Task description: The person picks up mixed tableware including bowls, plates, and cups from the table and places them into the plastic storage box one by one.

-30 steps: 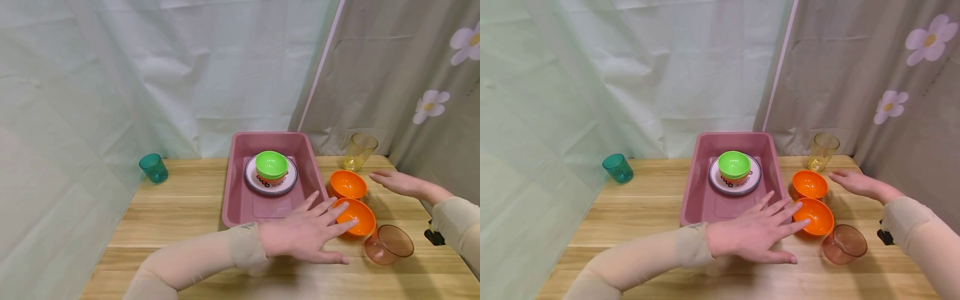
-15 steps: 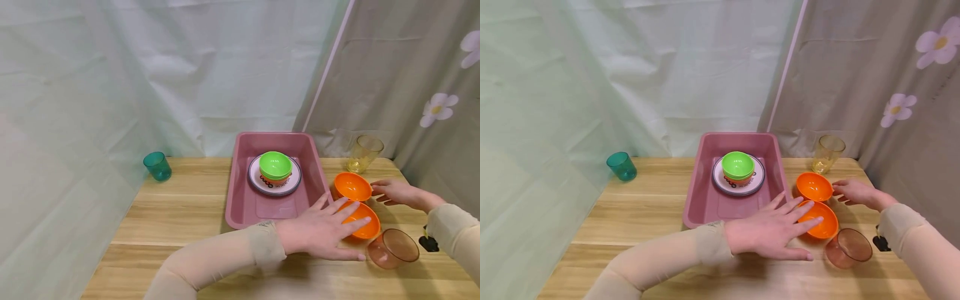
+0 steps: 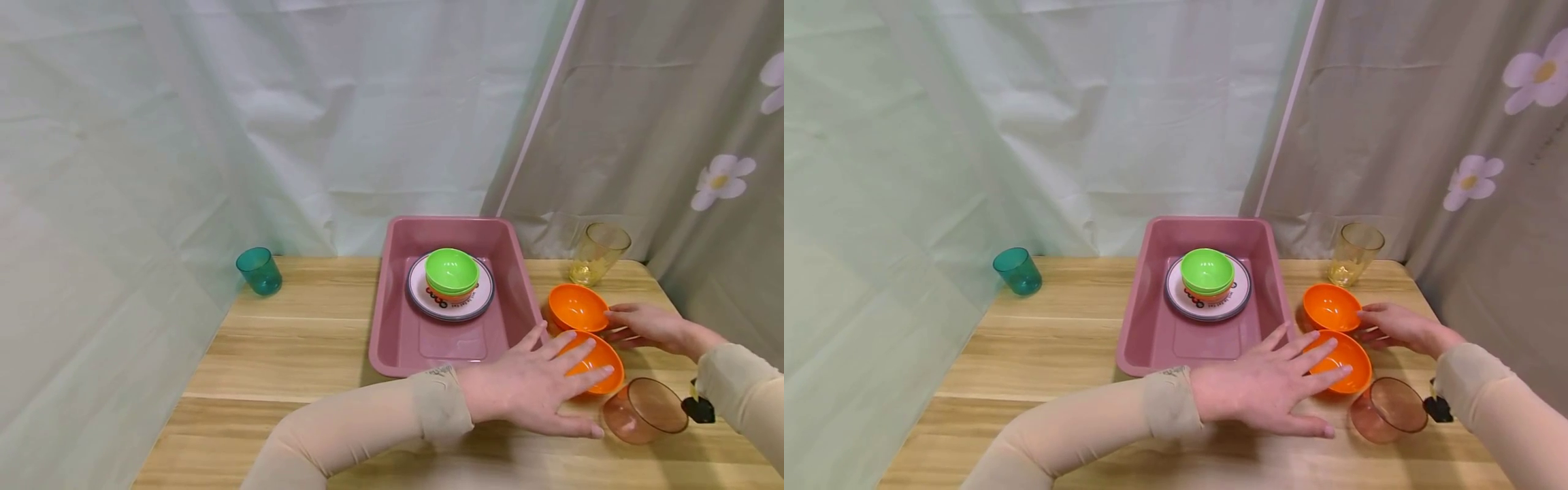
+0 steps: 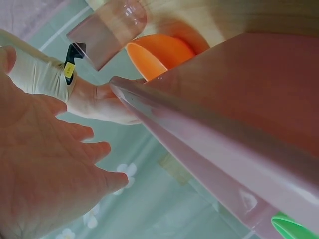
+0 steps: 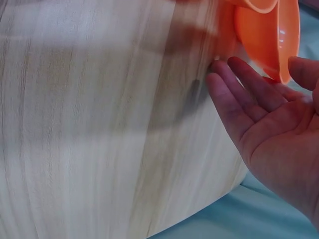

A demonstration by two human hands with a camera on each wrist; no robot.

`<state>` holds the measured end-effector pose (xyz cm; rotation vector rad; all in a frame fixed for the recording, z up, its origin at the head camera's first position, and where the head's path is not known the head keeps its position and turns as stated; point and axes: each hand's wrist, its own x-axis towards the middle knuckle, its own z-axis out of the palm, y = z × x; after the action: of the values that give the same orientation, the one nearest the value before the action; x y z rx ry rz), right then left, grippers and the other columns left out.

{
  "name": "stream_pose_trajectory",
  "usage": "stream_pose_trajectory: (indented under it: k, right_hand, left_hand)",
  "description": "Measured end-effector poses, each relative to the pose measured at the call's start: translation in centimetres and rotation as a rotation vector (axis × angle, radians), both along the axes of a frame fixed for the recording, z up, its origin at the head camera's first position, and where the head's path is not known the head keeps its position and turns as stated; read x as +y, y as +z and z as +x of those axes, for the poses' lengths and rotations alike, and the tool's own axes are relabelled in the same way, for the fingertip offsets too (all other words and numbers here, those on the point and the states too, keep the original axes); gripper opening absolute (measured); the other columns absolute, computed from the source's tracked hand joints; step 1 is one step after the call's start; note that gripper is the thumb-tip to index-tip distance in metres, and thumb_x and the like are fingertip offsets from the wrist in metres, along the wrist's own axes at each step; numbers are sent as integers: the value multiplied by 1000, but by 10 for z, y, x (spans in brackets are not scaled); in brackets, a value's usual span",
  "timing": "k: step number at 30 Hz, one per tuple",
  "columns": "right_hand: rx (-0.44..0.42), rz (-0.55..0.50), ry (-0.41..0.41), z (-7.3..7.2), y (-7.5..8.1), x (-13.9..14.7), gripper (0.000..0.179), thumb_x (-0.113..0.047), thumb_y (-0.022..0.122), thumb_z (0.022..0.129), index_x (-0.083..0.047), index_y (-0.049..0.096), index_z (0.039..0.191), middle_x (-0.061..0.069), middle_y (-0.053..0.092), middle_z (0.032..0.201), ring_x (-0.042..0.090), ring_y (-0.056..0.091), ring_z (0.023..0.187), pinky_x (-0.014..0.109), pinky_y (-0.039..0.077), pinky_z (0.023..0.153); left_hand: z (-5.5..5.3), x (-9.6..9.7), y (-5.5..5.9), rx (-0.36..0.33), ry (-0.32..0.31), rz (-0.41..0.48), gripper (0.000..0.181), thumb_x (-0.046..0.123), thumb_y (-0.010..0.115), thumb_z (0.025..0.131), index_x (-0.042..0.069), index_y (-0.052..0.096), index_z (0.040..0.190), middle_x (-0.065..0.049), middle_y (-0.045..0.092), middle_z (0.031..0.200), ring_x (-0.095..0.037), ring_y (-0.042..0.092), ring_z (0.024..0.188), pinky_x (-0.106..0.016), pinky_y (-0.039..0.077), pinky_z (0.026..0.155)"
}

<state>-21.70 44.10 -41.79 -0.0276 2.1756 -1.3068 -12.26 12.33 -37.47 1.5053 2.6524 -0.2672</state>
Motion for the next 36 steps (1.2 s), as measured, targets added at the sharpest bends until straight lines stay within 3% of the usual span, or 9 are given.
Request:
stream_pose_trajectory:
  k: [9, 20, 30, 36]
  right_hand:
    - [-27, -62, -58, 0, -9, 1, 56, -13, 37, 111, 29, 18, 143, 20, 69, 119, 26, 72, 103, 44, 58, 90]
    - [-59, -98, -169, -1, -6, 2, 52, -8, 30, 111, 30, 14, 143, 13, 72, 109, 23, 74, 95, 44, 57, 89]
    - [-135, -236, -244, 0, -8, 1, 55, -9, 26, 111, 27, 3, 147, 9, 69, 108, 21, 73, 95, 43, 55, 94]
    - [-160, -313, -286, 1, -7, 2, 53, -7, 28, 111, 27, 6, 145, 9, 70, 105, 22, 73, 92, 42, 56, 93]
  left_hand:
    - [3, 2, -1, 12, 3, -8, 83, 88, 17, 89, 51, -5, 159, 12, -13, 169, -13, -16, 154, -49, -9, 123]
    - [3, 1, -3, 11, 4, -6, 82, 88, 17, 89, 51, -4, 160, 13, -12, 169, -14, -14, 155, -48, -6, 123]
    - [2, 0, -6, 16, 1, -18, 82, 87, 16, 90, 50, -4, 160, 11, -11, 170, -15, -15, 155, -49, -6, 124]
    - [2, 1, -5, 28, -12, -13, 83, 87, 16, 90, 49, -1, 161, 10, -10, 170, -16, -12, 155, -50, -5, 124]
